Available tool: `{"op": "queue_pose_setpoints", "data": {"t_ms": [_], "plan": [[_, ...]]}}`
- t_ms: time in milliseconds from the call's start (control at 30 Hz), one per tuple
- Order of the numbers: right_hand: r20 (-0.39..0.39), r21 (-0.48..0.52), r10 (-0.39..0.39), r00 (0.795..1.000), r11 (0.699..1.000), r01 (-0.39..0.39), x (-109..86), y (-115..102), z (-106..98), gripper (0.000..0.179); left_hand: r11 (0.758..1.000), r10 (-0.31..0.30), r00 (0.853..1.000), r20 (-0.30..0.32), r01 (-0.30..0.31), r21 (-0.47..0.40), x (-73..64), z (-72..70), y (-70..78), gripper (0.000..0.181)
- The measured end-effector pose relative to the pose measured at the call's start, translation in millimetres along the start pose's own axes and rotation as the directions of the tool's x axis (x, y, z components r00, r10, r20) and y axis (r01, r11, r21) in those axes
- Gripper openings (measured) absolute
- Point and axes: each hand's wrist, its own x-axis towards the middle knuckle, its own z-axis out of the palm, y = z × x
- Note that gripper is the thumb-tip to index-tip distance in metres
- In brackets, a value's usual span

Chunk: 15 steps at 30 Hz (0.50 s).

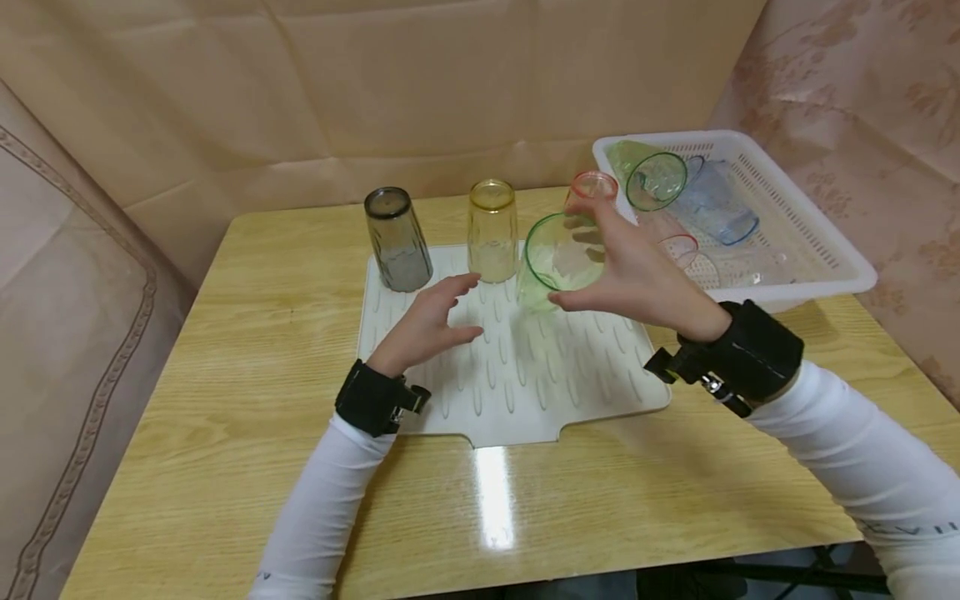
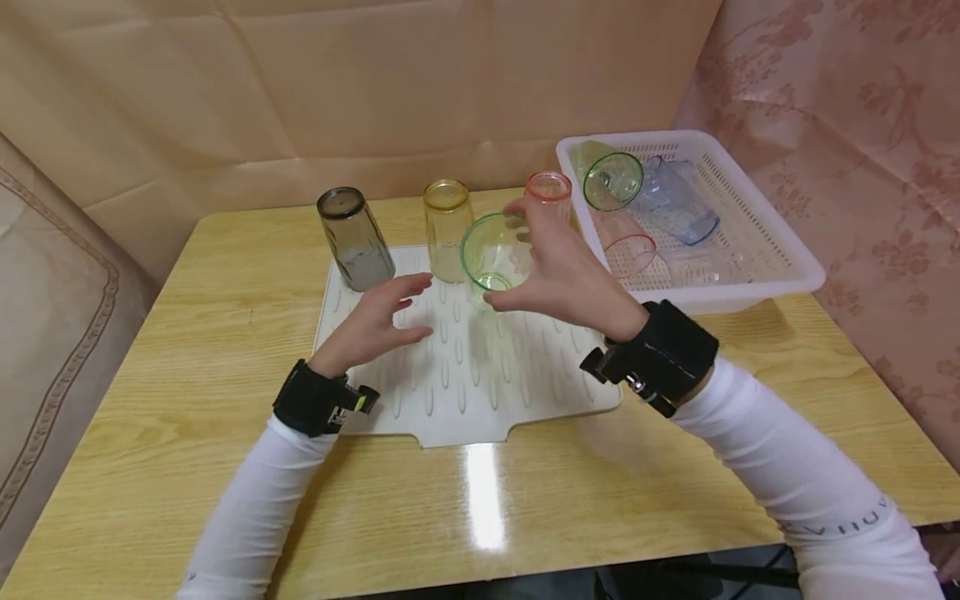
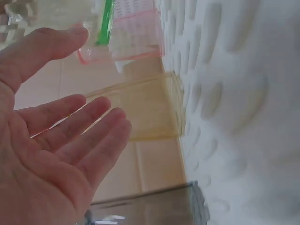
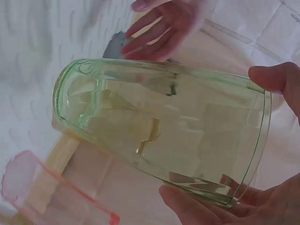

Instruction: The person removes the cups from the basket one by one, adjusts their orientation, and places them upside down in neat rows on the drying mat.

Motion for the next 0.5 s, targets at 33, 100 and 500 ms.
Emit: {"op": "queue_pose_setpoints", "data": {"t_ms": [33, 100, 500], "plan": [[0.006, 0.011, 0.009, 1.0, 1.0, -0.009, 1.0, -2.1, 3.1, 0.088, 1.0, -0.002, 1.0, 0.004, 0.002, -0.018, 1.9, 1.8, 0.0, 0.07], [0.016, 0.039, 0.014, 1.0, 0.999, -0.015, 3.0, -6.7, 8.4, 0.088, 0.999, 0.002, 1.0, 0.004, -0.002, -0.037, 5.0, 4.6, 0.8, 0.074], [0.035, 0.19, -0.02, 0.999, 0.982, 0.013, 9.7, -22.7, 25.1, 0.086, 0.994, 0.012, 0.998, -0.062, -0.018, -0.109, 13.0, 11.7, 4.3, 0.096]]}}
